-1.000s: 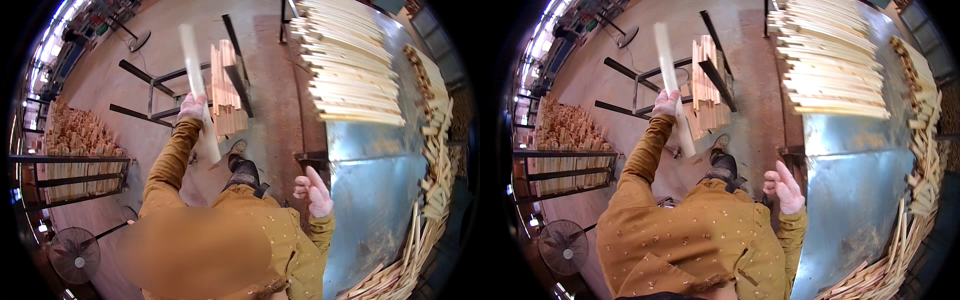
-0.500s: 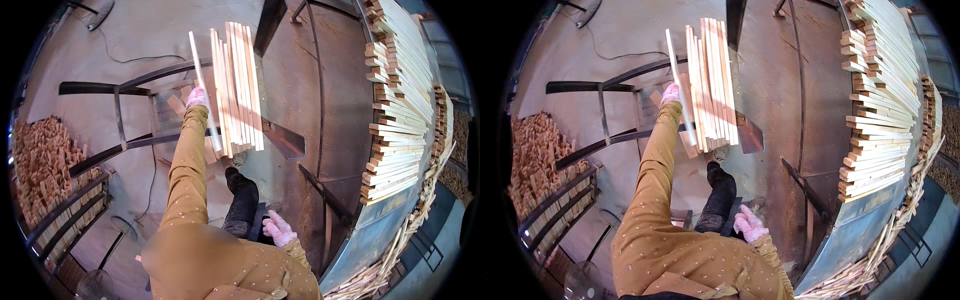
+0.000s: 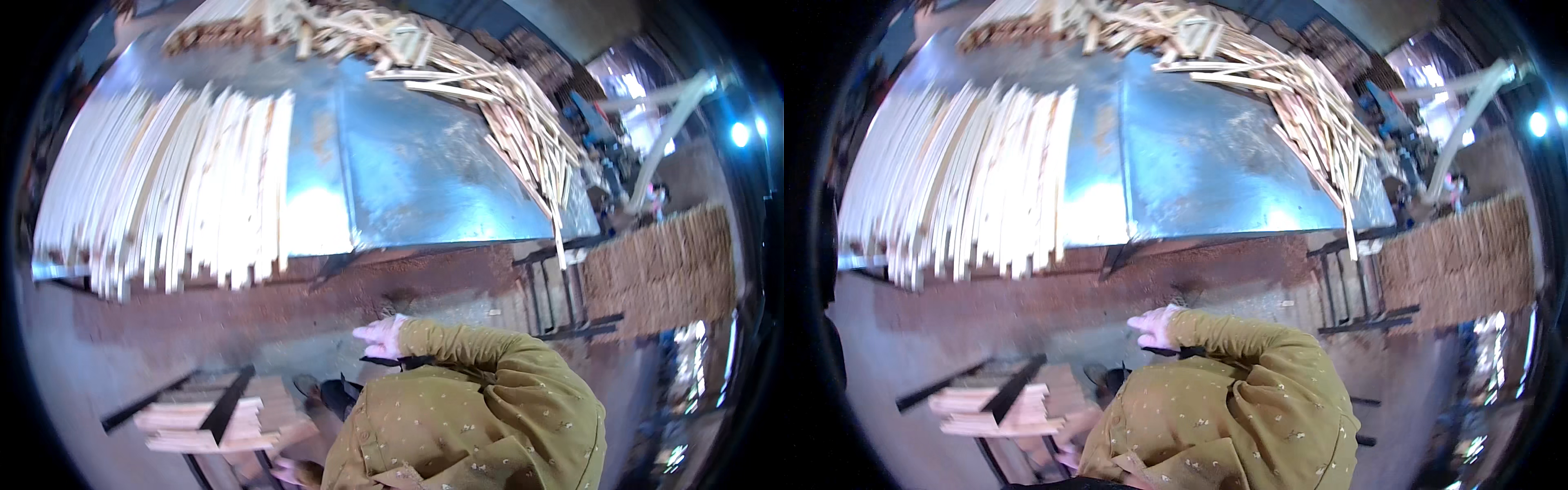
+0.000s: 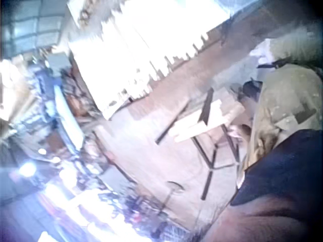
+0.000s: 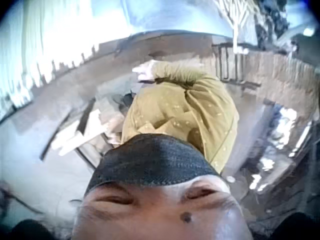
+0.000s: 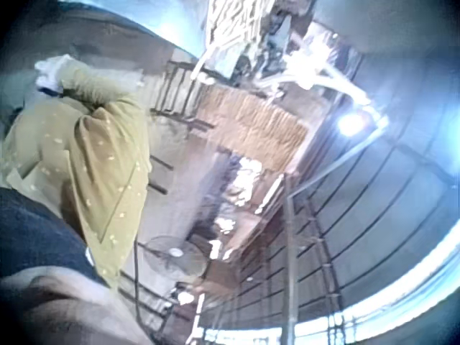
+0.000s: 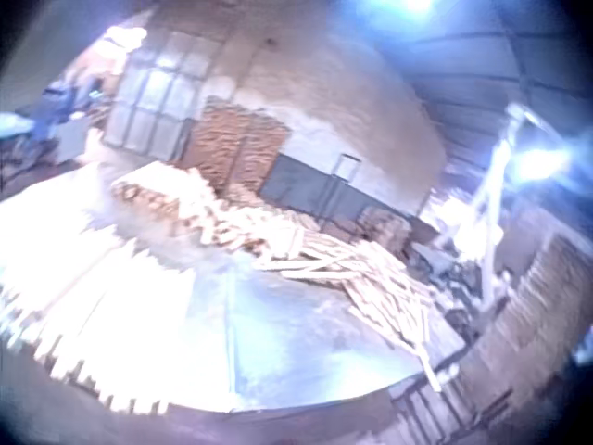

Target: The person sorts and stacks thin wooden strips on a metal table. They pick up strips from a pile, align them, and place them into a neat stack, repeating this process continuously.

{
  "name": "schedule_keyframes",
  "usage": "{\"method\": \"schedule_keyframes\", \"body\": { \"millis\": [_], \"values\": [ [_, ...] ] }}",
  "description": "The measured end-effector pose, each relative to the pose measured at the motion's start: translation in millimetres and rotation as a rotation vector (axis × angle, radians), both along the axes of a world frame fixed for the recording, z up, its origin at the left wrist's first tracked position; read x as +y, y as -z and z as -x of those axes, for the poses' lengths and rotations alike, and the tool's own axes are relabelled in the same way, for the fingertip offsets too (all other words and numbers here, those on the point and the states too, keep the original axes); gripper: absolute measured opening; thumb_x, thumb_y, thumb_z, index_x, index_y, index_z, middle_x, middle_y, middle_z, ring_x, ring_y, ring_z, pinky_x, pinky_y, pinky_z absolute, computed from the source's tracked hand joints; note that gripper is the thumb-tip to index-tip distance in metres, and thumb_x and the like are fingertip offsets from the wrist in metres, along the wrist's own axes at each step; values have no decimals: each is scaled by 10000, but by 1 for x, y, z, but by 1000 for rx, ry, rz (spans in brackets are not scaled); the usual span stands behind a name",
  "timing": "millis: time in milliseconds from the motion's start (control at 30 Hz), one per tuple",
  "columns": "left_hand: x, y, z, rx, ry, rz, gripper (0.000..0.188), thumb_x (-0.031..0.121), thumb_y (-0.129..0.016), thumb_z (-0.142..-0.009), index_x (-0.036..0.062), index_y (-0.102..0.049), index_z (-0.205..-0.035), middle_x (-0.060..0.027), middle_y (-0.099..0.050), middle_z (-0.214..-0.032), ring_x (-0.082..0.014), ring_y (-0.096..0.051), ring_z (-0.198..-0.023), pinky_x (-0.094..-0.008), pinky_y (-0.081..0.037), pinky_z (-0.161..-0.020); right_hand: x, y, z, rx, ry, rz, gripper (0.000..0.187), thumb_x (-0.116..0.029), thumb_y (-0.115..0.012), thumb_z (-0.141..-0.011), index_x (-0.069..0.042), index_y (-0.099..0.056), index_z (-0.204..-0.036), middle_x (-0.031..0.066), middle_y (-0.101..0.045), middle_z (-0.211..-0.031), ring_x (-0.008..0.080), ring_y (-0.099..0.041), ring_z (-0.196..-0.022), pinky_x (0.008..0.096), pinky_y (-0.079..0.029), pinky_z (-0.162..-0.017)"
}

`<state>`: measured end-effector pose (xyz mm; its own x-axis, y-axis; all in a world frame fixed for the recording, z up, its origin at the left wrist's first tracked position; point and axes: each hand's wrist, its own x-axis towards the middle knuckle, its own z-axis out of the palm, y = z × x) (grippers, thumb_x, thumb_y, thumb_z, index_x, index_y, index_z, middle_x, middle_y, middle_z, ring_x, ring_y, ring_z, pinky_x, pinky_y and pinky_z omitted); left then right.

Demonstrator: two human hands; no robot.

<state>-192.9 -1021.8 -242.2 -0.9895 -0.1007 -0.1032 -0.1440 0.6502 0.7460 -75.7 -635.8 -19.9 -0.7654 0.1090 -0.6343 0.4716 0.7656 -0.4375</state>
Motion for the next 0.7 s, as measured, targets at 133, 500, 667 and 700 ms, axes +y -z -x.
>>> {"method": "schedule_keyframes", "body": {
  "millis": [133,500,667,700],
  "values": [
    [115,-35,-39,-79,292,-65,441,316,-505,-1014,-2,-530,-1320,-189,-608,-1247,-256,-587,-1125,-378,-476,-946,146,-23,-83,151,285,-391,529,-408,-461,-953,-92,-489,-1376,164,-598,-1295,329,-590,-1162,435,-462,-983],
    [551,-180,-130,-76,971,-410,428,309,-517,-1016,-30,-561,-1274,-174,-648,-1176,-229,-608,-1053,-367,-506,-874,571,-21,-513,-300,1526,-1182,657,-404,-646,-836,-70,-458,-1369,161,-590,-1276,304,-560,-1190,439,-448,-984],
    [757,-231,-214,-459,1459,-243,450,371,-585,-977,-13,-616,-1209,-86,-699,-933,-166,-639,-815,-315,-524,-734,540,-1,-653,-402,1751,-663,860,-507,-763,-710,-74,-447,-1382,193,-584,-1294,380,-547,-1213,501,-410,-1001],
    [780,-237,-226,-530,1503,-176,453,371,-593,-971,-10,-616,-1214,-73,-689,-907,-166,-630,-800,-318,-525,-740,533,12,-665,-293,1701,-644,799,-509,-740,-733,-88,-481,-1361,190,-625,-1239,390,-585,-1166,489,-437,-965]
  ]
}}
